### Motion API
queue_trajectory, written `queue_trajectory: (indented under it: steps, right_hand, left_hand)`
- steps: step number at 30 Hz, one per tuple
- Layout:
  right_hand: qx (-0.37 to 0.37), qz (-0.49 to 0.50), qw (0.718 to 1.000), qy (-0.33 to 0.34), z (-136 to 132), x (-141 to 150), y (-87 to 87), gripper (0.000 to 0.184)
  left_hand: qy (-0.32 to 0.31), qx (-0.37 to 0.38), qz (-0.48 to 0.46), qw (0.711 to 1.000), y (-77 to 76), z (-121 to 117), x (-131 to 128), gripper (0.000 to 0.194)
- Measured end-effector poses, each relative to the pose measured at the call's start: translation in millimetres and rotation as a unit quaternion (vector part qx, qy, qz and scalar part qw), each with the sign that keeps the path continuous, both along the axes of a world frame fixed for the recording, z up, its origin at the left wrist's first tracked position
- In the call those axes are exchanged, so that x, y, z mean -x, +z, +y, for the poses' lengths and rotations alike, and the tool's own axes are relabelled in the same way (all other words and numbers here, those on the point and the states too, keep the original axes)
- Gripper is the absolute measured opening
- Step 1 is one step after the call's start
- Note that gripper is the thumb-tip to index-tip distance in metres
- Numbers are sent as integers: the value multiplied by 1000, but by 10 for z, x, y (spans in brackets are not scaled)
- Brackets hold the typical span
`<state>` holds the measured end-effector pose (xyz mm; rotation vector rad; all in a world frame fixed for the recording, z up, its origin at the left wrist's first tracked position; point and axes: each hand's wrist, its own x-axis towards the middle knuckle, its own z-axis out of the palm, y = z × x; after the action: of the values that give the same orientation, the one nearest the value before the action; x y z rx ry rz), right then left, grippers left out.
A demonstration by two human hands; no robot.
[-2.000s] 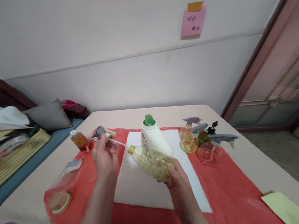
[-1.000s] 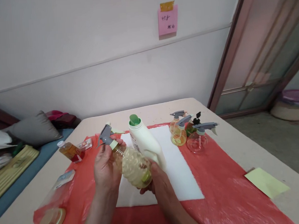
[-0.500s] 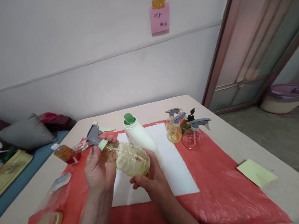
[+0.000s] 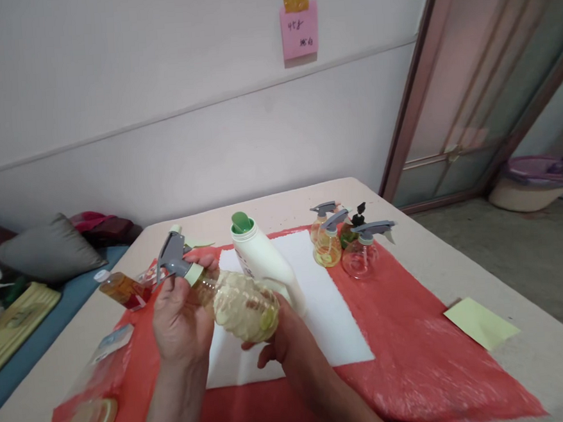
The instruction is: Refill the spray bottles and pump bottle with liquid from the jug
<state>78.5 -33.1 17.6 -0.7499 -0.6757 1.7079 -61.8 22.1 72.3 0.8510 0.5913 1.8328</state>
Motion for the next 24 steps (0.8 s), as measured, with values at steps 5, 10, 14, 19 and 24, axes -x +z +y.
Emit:
queue_trajectory:
  steps: [5,10,14,19,24]
  right_hand:
    - [-24,-18,1000,3,10,2,-35,68]
    - [28,-76,997,-14,30,-21,-100,68]
    - [24,-99,992,-71,63,-109,-85,56]
    - [41,-88,990,-106,132,-166,-86,51]
    - [53,-82,989,-112,203,-172,-160,49]
  left_hand:
    - [-9,-7,13,1000,12,3,31,25]
    - [115,-40,43,992,82,131,283,23]
    - [276,-10,65,959,-57,381,650,34]
    - [289,65,93,951,-488,697,857,33]
    - [304,96,133,938,-735,852,802,30]
